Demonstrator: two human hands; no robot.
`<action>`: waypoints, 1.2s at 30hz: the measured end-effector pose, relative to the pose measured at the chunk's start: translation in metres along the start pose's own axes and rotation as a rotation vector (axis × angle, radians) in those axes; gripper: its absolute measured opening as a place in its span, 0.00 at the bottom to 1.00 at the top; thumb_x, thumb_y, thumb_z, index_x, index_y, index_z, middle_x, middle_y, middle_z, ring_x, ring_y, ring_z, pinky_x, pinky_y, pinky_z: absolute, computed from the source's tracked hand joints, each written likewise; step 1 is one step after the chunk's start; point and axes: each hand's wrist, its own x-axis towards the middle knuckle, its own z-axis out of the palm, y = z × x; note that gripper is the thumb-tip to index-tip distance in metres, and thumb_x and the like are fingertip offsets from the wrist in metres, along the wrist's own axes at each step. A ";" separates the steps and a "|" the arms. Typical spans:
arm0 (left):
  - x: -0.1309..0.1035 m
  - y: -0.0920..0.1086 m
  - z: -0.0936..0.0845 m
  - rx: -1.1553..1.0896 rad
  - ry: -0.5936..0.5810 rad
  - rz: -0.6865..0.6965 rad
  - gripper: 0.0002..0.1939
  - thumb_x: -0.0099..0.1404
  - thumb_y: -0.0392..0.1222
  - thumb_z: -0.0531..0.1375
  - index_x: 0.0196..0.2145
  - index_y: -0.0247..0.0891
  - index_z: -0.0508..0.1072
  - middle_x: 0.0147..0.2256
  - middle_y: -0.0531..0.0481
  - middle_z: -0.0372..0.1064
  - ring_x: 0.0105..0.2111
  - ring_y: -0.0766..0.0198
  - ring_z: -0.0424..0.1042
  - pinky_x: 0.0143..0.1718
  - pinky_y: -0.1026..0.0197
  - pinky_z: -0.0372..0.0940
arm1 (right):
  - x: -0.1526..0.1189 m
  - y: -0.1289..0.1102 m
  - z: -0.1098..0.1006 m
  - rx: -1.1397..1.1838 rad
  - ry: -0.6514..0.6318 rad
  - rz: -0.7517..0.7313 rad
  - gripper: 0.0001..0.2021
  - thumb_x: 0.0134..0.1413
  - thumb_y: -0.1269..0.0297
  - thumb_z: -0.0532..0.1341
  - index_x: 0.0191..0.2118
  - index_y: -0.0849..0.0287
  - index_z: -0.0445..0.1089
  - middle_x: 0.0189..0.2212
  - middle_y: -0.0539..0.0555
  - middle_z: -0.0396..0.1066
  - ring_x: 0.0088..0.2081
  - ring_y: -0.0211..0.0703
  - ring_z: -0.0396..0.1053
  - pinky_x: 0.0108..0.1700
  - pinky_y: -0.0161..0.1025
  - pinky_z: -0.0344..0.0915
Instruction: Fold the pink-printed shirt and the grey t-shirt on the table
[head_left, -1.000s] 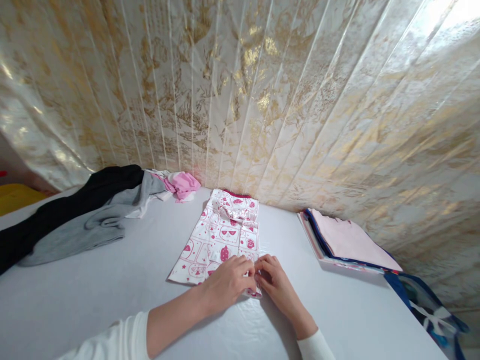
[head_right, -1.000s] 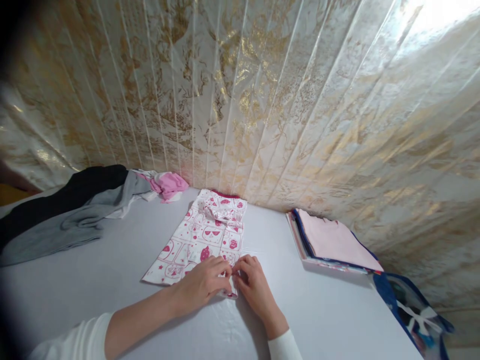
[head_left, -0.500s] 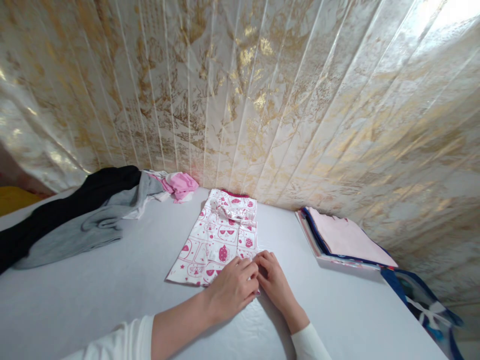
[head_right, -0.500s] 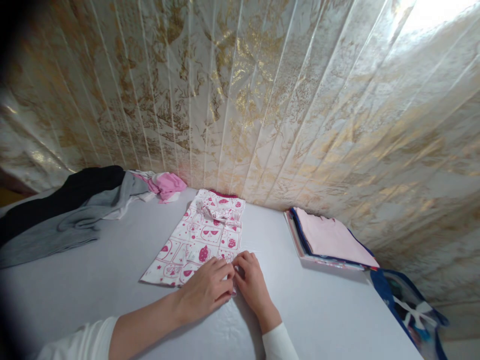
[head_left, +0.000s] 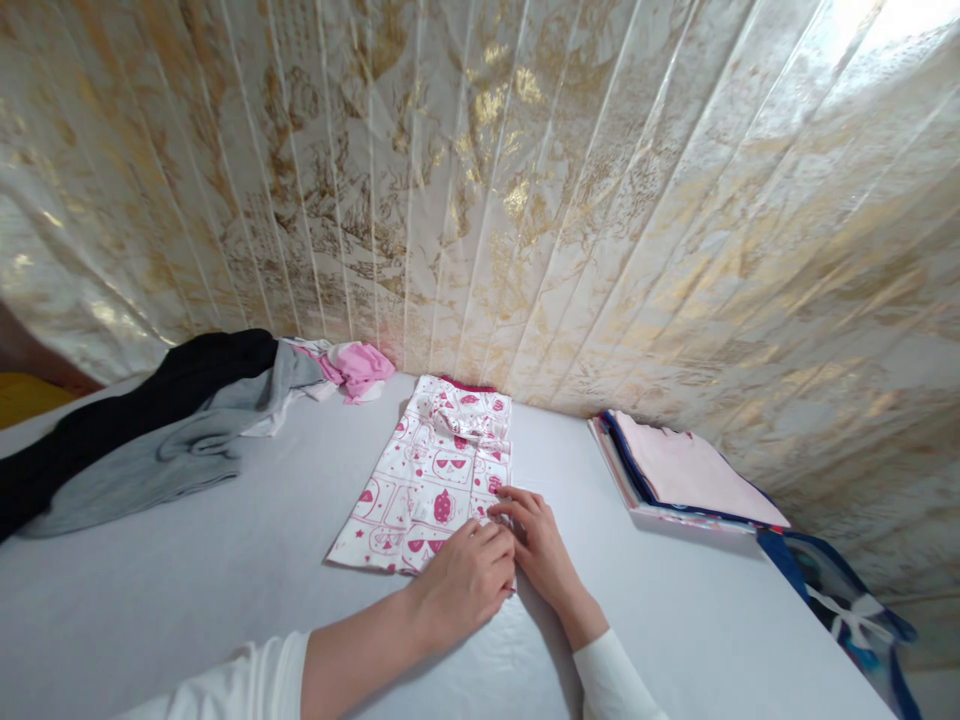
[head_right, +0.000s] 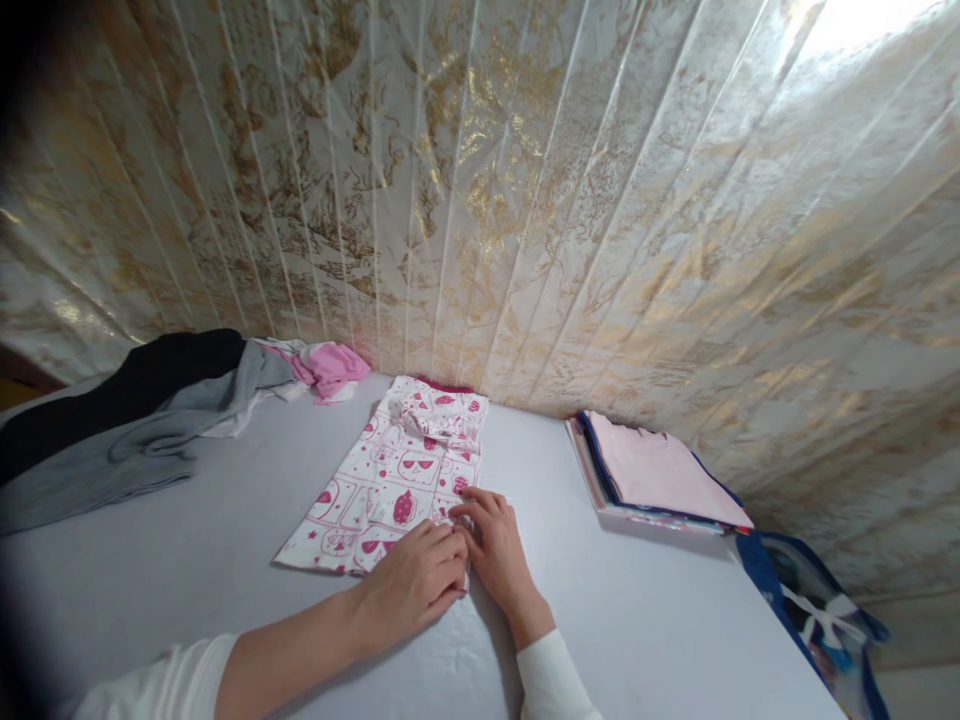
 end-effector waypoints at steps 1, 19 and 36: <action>-0.002 -0.001 -0.001 -0.016 -0.014 -0.021 0.06 0.64 0.36 0.64 0.31 0.38 0.69 0.35 0.53 0.69 0.38 0.59 0.66 0.41 0.56 0.58 | 0.000 0.000 0.000 -0.005 -0.002 0.001 0.11 0.60 0.70 0.57 0.44 0.50 0.73 0.52 0.54 0.69 0.54 0.50 0.62 0.55 0.53 0.59; -0.029 -0.021 -0.020 0.000 -0.067 -0.034 0.03 0.66 0.33 0.62 0.35 0.39 0.72 0.38 0.54 0.71 0.39 0.62 0.68 0.42 0.58 0.56 | 0.011 0.012 0.012 -0.312 -0.029 -0.124 0.17 0.65 0.72 0.50 0.55 0.58 0.67 0.58 0.59 0.66 0.60 0.48 0.61 0.55 0.48 0.61; -0.022 -0.025 -0.027 -0.027 -0.082 -0.017 0.06 0.71 0.33 0.55 0.35 0.38 0.69 0.33 0.54 0.69 0.34 0.62 0.67 0.40 0.59 0.55 | 0.035 0.026 0.032 -0.465 -0.048 -0.009 0.23 0.65 0.66 0.50 0.63 0.64 0.59 0.65 0.62 0.55 0.65 0.50 0.54 0.62 0.50 0.57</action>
